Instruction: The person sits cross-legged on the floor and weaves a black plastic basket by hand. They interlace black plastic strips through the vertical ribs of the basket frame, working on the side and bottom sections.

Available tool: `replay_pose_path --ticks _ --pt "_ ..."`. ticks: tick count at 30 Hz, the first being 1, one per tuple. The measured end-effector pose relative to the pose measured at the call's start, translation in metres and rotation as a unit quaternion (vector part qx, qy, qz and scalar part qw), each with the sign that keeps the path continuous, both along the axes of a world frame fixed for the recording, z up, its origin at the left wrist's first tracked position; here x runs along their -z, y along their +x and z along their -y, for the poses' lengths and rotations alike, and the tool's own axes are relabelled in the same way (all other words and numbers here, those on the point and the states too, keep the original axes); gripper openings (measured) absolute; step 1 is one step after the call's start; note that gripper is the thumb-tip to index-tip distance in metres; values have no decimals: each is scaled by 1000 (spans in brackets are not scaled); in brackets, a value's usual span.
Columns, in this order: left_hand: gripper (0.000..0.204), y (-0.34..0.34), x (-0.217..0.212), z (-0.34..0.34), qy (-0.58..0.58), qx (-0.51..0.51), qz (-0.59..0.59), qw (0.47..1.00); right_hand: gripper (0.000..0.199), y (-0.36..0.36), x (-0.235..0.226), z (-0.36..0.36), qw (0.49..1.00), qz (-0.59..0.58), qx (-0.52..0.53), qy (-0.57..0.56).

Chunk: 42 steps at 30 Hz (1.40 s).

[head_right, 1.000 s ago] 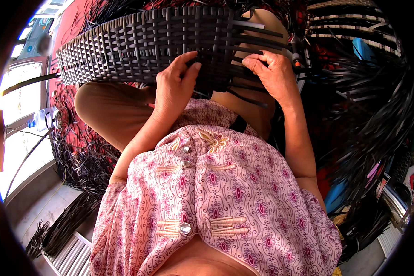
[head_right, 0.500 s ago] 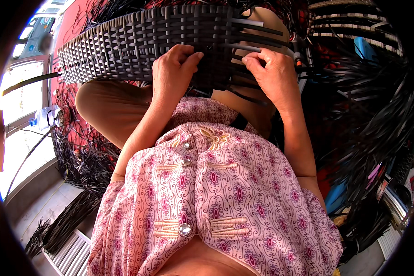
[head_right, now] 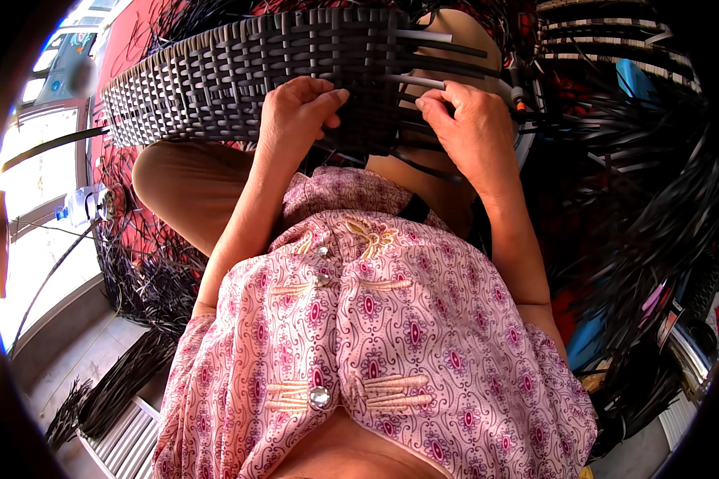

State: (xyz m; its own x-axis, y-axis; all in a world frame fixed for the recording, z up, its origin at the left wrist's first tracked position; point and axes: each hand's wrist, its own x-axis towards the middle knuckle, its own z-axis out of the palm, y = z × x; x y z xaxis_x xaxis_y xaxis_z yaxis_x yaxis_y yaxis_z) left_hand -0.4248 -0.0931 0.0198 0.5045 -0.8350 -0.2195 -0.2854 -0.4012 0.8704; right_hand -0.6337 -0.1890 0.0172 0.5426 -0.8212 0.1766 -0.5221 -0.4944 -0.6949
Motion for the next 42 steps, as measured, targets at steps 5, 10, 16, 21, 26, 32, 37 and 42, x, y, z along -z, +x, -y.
replay_pose_path --ticks 5,10,16,21,26,32,37,42 --pt "26 0 6 -1 -21 -22 -71 997 16 0 -2 -1 1000 6 -7 -1" --pt "26 -5 0 1 1 -14 12 1000 16 1 -1 -1 1000 9 -11 -9" --pt "25 -9 15 0 -45 -9 159 986 21 1 -1 8 999 -26 -45 6" --pt "25 -11 20 -5 -66 -17 191 979 23 2 8 23 996 -27 -84 18" --pt "24 -9 21 -7 -77 -11 192 978 22 1 16 29 994 -3 -99 38" --pt "26 -6 23 -9 -84 1 145 986 20 1 22 31 993 24 -106 40" --pt "24 -6 14 -11 -85 -16 45 995 19 8 16 25 995 22 -93 25" --pt "19 -2 15 -10 -98 -49 -55 992 19 11 17 19 997 16 -74 0"
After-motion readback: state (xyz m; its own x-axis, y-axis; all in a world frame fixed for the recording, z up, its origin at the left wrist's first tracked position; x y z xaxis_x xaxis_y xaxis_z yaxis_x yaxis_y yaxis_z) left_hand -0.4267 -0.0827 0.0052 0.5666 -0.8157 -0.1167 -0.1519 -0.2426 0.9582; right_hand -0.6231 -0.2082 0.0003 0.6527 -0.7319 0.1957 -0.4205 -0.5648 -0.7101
